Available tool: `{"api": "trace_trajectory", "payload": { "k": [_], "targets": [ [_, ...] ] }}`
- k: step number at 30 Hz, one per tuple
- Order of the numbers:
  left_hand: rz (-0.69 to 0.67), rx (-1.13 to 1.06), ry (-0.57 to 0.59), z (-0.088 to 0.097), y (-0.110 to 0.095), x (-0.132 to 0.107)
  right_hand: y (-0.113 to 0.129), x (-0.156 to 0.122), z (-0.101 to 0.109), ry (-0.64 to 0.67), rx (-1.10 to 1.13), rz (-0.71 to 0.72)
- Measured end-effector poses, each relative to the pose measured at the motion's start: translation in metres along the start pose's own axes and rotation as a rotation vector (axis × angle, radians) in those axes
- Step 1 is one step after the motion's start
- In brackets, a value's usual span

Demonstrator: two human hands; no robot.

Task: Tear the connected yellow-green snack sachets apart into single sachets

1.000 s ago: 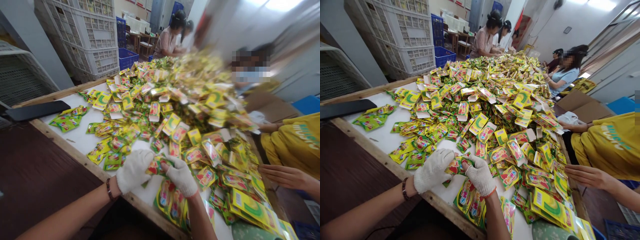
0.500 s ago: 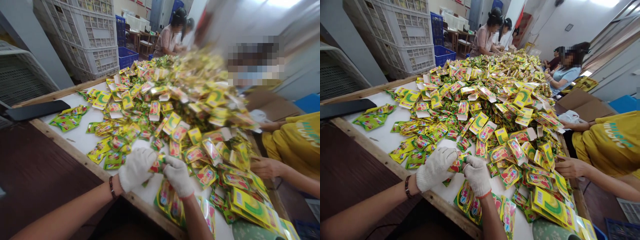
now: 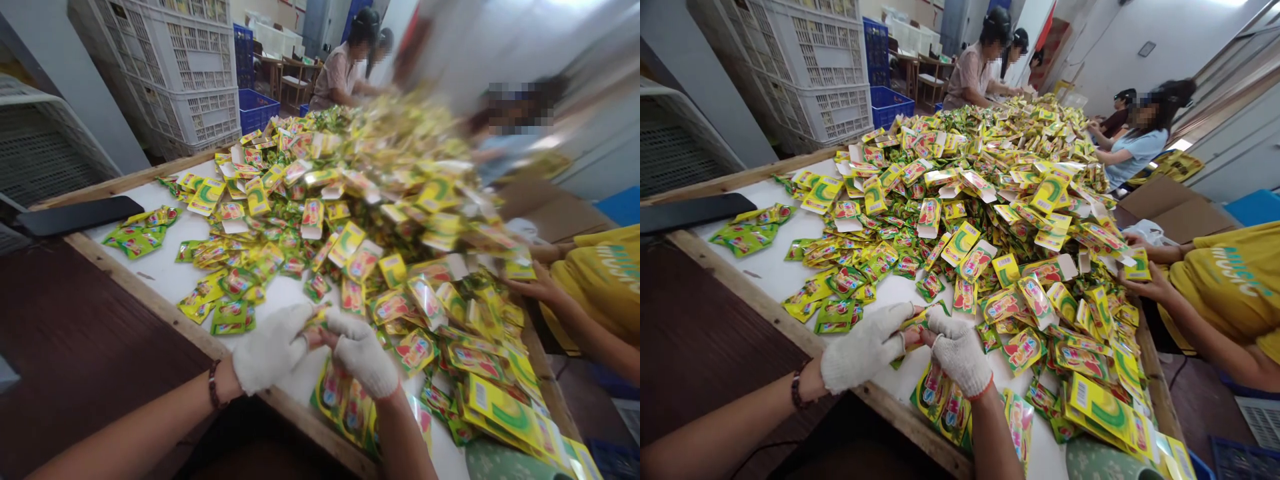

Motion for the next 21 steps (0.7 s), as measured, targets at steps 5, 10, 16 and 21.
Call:
{"api": "trace_trajectory", "payload": {
  "k": [5,10,16,21],
  "targets": [
    [0.11,-0.733,-0.161,-0.01,0.037,-0.01,0.006,-0.008,0.013,-0.41,0.005,0.182],
    [0.101,-0.723,-0.115,-0.021,0.043,-0.02,-0.013,-0.006,-0.004,-0.337,0.156,0.198],
    [0.042,-0.444,0.081,-0.015,0.026,-0.023,-0.01,-0.021,-0.007,-0.261,-0.194,0.144],
    [0.082,-0.464,0.049,-0.021,0.032,-0.015,-0.009,-0.028,-0.002,-0.32,-0.163,0.109]
  ]
}}
Point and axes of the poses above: each hand's wrist, its own x-axis towards the middle knuckle, its own z-axis out of the back of the hand, y = z × x, the point moved 7 cm from there along x, towards the middle knuckle, and after that the axes turned 13 degrees about y, right-handed, at the moved point
